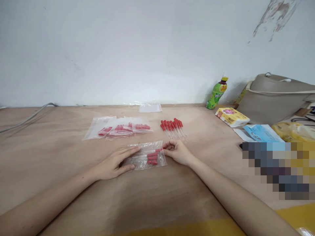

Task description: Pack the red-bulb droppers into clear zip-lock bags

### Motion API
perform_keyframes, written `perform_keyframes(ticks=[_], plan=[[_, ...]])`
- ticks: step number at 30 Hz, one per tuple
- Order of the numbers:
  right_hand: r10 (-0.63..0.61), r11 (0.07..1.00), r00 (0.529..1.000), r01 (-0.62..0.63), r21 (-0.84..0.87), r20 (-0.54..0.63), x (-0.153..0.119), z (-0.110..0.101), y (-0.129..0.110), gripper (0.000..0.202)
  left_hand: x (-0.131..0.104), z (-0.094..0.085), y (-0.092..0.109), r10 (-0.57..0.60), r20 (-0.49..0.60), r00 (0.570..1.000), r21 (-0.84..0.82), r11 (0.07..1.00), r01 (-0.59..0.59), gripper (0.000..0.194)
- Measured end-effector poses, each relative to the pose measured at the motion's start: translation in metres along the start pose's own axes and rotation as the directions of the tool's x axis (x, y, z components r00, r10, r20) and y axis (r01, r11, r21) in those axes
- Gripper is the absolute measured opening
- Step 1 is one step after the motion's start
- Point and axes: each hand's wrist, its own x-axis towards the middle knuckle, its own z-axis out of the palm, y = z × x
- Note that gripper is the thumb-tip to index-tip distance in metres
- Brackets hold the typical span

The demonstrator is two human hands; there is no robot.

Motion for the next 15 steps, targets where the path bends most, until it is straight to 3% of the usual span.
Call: perform_keyframes(ticks=[4, 10, 15], plan=[[-0.053, 0.999, 0.998, 0.053, -0.003, -0.019, 0.002, 0.013, 0.001, 0.032, 0.0, 0.0, 0.0, 0.009, -0.001, 1.0, 0.0, 1.0, -0.009, 0.056], [-0.109, 0.992, 0.974, 0.093, -0.091, -0.198, 0.006, 0.022, 0.007, 0.029, 0.001, -0.001, 0.001, 0.017, -0.009, 1.0, -0.004, 1.0, -0.017, 0.055], [-0.172, 0.982, 0.961, 0.149, -0.12, -0.218, 0.004, 0.026, 0.007, 0.029, 0.001, 0.0, -0.001, 0.015, -0.008, 1.0, 0.004, 1.0, -0.015, 0.055]])
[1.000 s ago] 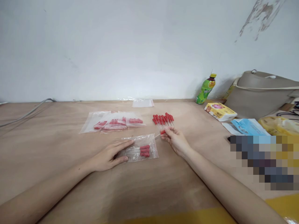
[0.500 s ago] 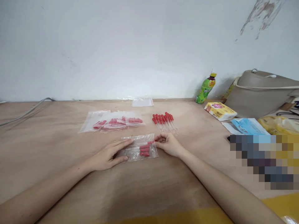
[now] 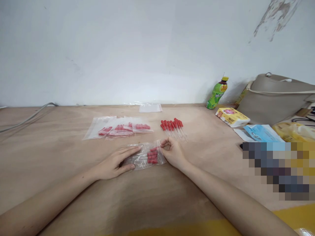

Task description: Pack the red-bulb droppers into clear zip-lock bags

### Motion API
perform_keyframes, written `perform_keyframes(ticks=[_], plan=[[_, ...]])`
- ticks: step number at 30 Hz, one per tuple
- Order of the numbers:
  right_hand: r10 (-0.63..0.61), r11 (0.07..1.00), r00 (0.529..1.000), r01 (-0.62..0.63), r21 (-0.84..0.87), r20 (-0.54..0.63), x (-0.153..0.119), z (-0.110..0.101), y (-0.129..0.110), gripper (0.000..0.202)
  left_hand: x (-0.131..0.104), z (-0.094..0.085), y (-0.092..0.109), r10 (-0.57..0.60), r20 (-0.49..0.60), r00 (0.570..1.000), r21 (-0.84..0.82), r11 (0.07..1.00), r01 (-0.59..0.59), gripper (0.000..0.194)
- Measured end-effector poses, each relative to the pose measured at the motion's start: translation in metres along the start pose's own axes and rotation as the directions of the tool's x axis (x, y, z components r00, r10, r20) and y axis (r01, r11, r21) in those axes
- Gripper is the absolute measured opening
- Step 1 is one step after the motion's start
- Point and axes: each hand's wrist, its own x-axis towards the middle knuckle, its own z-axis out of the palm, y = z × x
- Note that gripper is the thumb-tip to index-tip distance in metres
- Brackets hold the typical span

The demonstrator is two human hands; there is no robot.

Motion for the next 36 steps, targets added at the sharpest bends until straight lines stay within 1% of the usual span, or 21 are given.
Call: perform_keyframes(ticks=[2, 5, 7, 8, 10, 12, 13, 14, 16, 18, 20, 23, 26, 29, 30, 32, 34, 35, 36], plan=[[0.001, 1.0, 0.999, -0.002, 0.025, 0.041, -0.002, 0.001, -0.001, 0.03, 0.0, 0.001, 0.0, -0.007, 0.003, 1.0, 0.003, 1.0, 0.007, 0.055], [0.029, 0.996, 0.993, -0.038, 0.076, 0.111, -0.003, 0.0, -0.002, 0.032, -0.001, 0.001, 0.0, -0.006, 0.005, 1.0, 0.003, 1.0, 0.006, 0.054], [0.06, 0.995, 0.991, -0.069, 0.077, 0.119, 0.0, -0.005, -0.003, 0.032, -0.001, 0.001, 0.0, -0.007, 0.011, 1.0, 0.002, 1.0, 0.007, 0.053], [0.058, 0.996, 0.993, -0.065, 0.061, 0.101, 0.003, -0.009, -0.003, 0.032, -0.001, 0.001, 0.0, -0.009, 0.016, 1.0, 0.004, 1.0, 0.009, 0.052], [0.008, 0.999, 1.0, -0.008, -0.031, 0.01, 0.013, -0.021, -0.003, 0.031, -0.001, 0.001, -0.001, -0.016, 0.025, 1.0, 0.011, 1.0, 0.016, 0.051], [-0.087, 0.977, 0.988, 0.059, -0.205, -0.129, 0.029, -0.037, -0.003, 0.026, -0.002, 0.002, -0.002, -0.018, 0.028, 0.999, 0.015, 1.0, 0.018, 0.049], [-0.125, 0.945, 0.975, 0.06, -0.323, -0.184, 0.039, -0.045, -0.003, 0.023, -0.002, 0.002, -0.002, -0.019, 0.026, 0.999, 0.014, 1.0, 0.018, 0.048], [-0.159, 0.894, 0.962, 0.044, -0.447, -0.224, 0.05, -0.054, -0.003, 0.022, -0.002, 0.002, -0.003, -0.018, 0.021, 1.0, 0.01, 1.0, 0.018, 0.048], [-0.194, 0.795, 0.934, -0.03, -0.606, -0.301, 0.071, -0.067, -0.002, 0.023, -0.002, 0.003, -0.004, -0.011, 0.011, 1.0, -0.001, 1.0, 0.011, 0.046], [-0.171, 0.728, 0.926, -0.112, -0.677, -0.336, 0.09, -0.074, -0.001, 0.027, -0.002, 0.004, -0.005, -0.005, 0.003, 1.0, -0.009, 1.0, 0.005, 0.046], [-0.115, 0.7, 0.922, -0.189, -0.689, -0.37, 0.104, -0.075, 0.001, 0.03, -0.002, 0.005, -0.005, -0.002, -0.001, 1.0, -0.01, 1.0, 0.002, 0.046], [-0.017, 0.701, 0.908, -0.287, -0.653, -0.418, 0.116, -0.069, 0.005, 0.028, -0.002, 0.006, -0.005, -0.003, -0.008, 1.0, -0.009, 1.0, 0.003, 0.046], [0.078, 0.706, 0.879, -0.382, -0.596, -0.471, 0.123, -0.066, 0.007, 0.022, -0.002, 0.006, -0.005, 0.002, -0.008, 1.0, -0.013, 1.0, -0.002, 0.046], [0.101, 0.741, 0.857, -0.404, -0.536, -0.506, 0.124, -0.068, 0.003, 0.019, -0.002, 0.005, -0.005, 0.001, -0.006, 1.0, -0.009, 1.0, -0.001, 0.046], [0.091, 0.768, 0.853, -0.388, -0.509, -0.514, 0.123, -0.069, 0.0, 0.019, -0.002, 0.005, -0.005, -0.001, -0.004, 1.0, -0.005, 1.0, 0.001, 0.046], [0.082, 0.854, 0.855, -0.325, -0.406, -0.512, 0.118, -0.07, -0.011, 0.019, -0.002, 0.005, -0.005, -0.002, 0.0, 1.0, -0.001, 1.0, 0.002, 0.047], [0.091, 0.956, 0.877, -0.21, -0.206, -0.473, 0.108, -0.07, -0.022, 0.02, -0.002, 0.004, -0.004, -0.001, 0.001, 1.0, -0.003, 1.0, 0.001, 0.047], [0.093, 0.987, 0.893, -0.142, -0.08, -0.44, 0.102, -0.069, -0.028, 0.02, -0.003, 0.004, -0.004, 0.0, -0.001, 1.0, -0.005, 1.0, 0.0, 0.047], [0.091, 0.996, 0.907, -0.08, 0.044, -0.412, 0.094, -0.067, -0.031, 0.02, -0.003, 0.004, -0.004, 0.001, -0.003, 1.0, -0.007, 1.0, -0.001, 0.047]])
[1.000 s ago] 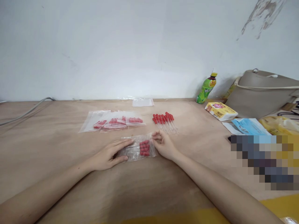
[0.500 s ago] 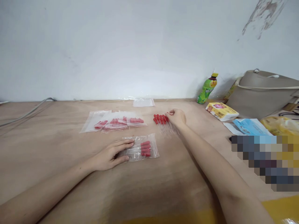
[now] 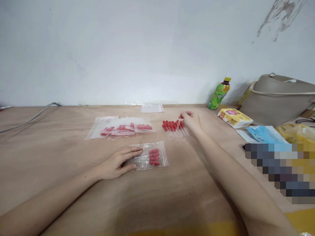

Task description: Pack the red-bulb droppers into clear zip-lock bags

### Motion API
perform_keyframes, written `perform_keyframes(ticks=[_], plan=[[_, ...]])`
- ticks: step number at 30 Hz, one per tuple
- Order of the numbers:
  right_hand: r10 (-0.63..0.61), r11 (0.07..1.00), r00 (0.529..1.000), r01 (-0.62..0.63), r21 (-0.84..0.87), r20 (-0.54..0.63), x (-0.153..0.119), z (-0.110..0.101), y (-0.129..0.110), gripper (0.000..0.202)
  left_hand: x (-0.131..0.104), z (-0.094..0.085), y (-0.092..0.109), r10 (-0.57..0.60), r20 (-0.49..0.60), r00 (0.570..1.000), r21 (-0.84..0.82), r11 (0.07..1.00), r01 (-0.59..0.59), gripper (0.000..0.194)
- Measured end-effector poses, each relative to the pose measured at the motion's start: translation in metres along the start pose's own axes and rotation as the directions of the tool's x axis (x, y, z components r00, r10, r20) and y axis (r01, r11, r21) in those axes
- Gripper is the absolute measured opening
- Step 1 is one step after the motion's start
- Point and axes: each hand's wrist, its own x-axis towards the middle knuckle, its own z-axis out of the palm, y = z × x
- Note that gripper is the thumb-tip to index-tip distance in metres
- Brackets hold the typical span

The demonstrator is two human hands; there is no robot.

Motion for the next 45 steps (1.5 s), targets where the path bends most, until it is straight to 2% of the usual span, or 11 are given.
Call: perform_keyframes(ticks=[3, 7, 13, 19, 23, 26, 32, 36, 39, 42, 45], plan=[[0.019, 0.966, 0.999, -0.026, 0.256, 0.027, -0.027, -0.003, 0.002, 0.017, 0.0, -0.001, 0.001, 0.001, 0.0, 1.0, -0.002, 1.0, -0.001, 0.047], [0.166, 0.921, 0.986, -0.152, 0.359, -0.007, -0.057, -0.002, 0.022, 0.014, 0.001, -0.002, 0.002, -0.006, 0.013, 1.0, 0.006, 1.0, 0.006, 0.047], [0.271, 0.832, 0.961, -0.266, 0.486, 0.062, -0.078, 0.009, 0.031, 0.009, 0.001, -0.003, 0.002, -0.019, 0.016, 1.0, 0.0, 1.0, 0.019, 0.051], [0.336, 0.787, 0.918, -0.397, 0.472, 0.212, -0.094, 0.012, 0.027, 0.013, 0.001, -0.004, 0.004, -0.034, 0.022, 0.999, 0.0, 0.999, 0.034, 0.053], [0.332, 0.839, 0.834, -0.475, 0.264, 0.441, -0.096, 0.005, 0.029, 0.014, 0.001, -0.004, 0.005, -0.035, 0.01, 0.999, -0.001, 0.999, 0.035, 0.053], [0.283, 0.909, 0.795, -0.4, 0.114, 0.537, -0.093, 0.0, 0.032, 0.02, 0.001, -0.004, 0.005, -0.032, 0.008, 0.999, -0.002, 0.999, 0.032, 0.054], [0.231, 0.971, 0.786, -0.225, -0.082, 0.573, -0.094, 0.006, 0.029, 0.032, 0.002, -0.005, 0.005, -0.03, 0.01, 0.999, 0.001, 1.0, 0.03, 0.054], [0.226, 0.973, 0.817, -0.216, -0.081, 0.531, -0.098, 0.014, 0.022, 0.029, 0.002, -0.005, 0.006, -0.036, 0.017, 0.999, 0.007, 0.999, 0.036, 0.054], [0.179, 0.983, 0.863, -0.173, -0.057, 0.473, -0.099, 0.02, 0.025, 0.025, 0.002, -0.005, 0.006, -0.045, 0.02, 0.999, 0.015, 0.999, 0.044, 0.054], [0.079, 0.996, 0.904, -0.049, -0.081, 0.421, -0.099, 0.025, 0.034, 0.021, 0.002, -0.004, 0.005, -0.044, 0.021, 0.999, 0.015, 0.999, 0.044, 0.054], [-0.036, 0.985, 0.911, 0.102, -0.139, 0.411, -0.098, 0.026, 0.042, 0.016, 0.002, -0.004, 0.005, -0.039, 0.02, 0.999, 0.007, 0.999, 0.039, 0.054]])
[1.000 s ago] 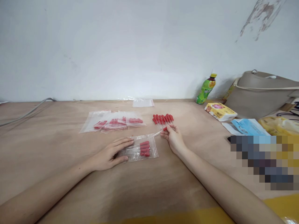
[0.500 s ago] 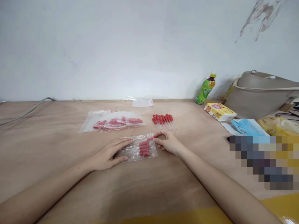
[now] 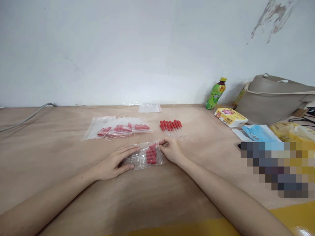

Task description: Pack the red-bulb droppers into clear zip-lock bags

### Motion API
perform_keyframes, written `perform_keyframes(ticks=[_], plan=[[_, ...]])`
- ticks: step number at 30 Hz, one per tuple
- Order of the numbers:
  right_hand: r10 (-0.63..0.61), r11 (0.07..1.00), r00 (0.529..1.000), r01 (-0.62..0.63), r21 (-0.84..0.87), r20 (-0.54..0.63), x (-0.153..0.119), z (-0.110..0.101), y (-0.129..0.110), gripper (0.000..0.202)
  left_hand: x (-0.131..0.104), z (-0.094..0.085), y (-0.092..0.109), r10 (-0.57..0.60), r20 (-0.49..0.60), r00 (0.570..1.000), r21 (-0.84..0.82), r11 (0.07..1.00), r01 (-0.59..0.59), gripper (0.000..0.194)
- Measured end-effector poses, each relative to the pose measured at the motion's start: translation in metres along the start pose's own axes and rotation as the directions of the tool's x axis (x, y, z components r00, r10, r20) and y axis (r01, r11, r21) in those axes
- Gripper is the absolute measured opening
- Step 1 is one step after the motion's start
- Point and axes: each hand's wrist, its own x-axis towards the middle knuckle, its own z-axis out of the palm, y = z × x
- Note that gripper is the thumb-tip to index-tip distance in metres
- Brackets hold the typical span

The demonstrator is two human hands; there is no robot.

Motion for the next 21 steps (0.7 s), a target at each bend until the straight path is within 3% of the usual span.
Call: perform_keyframes(ticks=[3, 7, 11, 12, 14, 17, 19, 21], plan=[[-0.123, 0.985, 0.992, 0.127, -0.115, 0.039, 0.0, 0.0, 0.002, 0.011, 0.0, 0.0, 0.001, 0.006, 0.0, 1.0, -0.005, 1.0, -0.006, 0.054], [-0.269, 0.92, 0.949, 0.304, -0.247, 0.165, -0.002, -0.004, 0.0, 0.023, 0.0, 0.0, 0.001, 0.007, -0.013, 1.0, -0.012, 1.0, -0.007, 0.053], [-0.278, 0.921, 0.92, 0.337, -0.193, 0.278, -0.001, -0.01, -0.003, 0.025, 0.0, 0.0, 0.0, 0.01, -0.016, 1.0, -0.006, 1.0, -0.01, 0.053], [-0.243, 0.943, 0.923, 0.297, -0.149, 0.3, 0.0, -0.012, -0.004, 0.023, 0.0, 0.0, 0.0, 0.012, -0.015, 1.0, -0.004, 1.0, -0.012, 0.052], [-0.083, 0.993, 0.955, 0.104, -0.061, 0.284, 0.001, -0.014, -0.007, 0.018, 0.0, 0.0, -0.001, 0.015, -0.017, 1.0, -0.003, 1.0, -0.015, 0.052], [0.194, 0.975, 0.969, -0.208, 0.083, 0.153, 0.0, -0.014, -0.011, 0.016, -0.001, 0.001, -0.001, 0.013, -0.015, 1.0, -0.004, 1.0, -0.013, 0.052], [0.257, 0.954, 0.96, -0.27, 0.13, 0.109, 0.0, -0.011, -0.013, 0.024, -0.001, 0.001, -0.001, 0.013, -0.015, 1.0, -0.001, 1.0, -0.013, 0.051], [0.25, 0.956, 0.956, -0.269, 0.116, 0.155, -0.001, -0.007, -0.015, 0.029, -0.001, 0.001, -0.002, 0.009, -0.012, 1.0, 0.005, 1.0, -0.009, 0.051]])
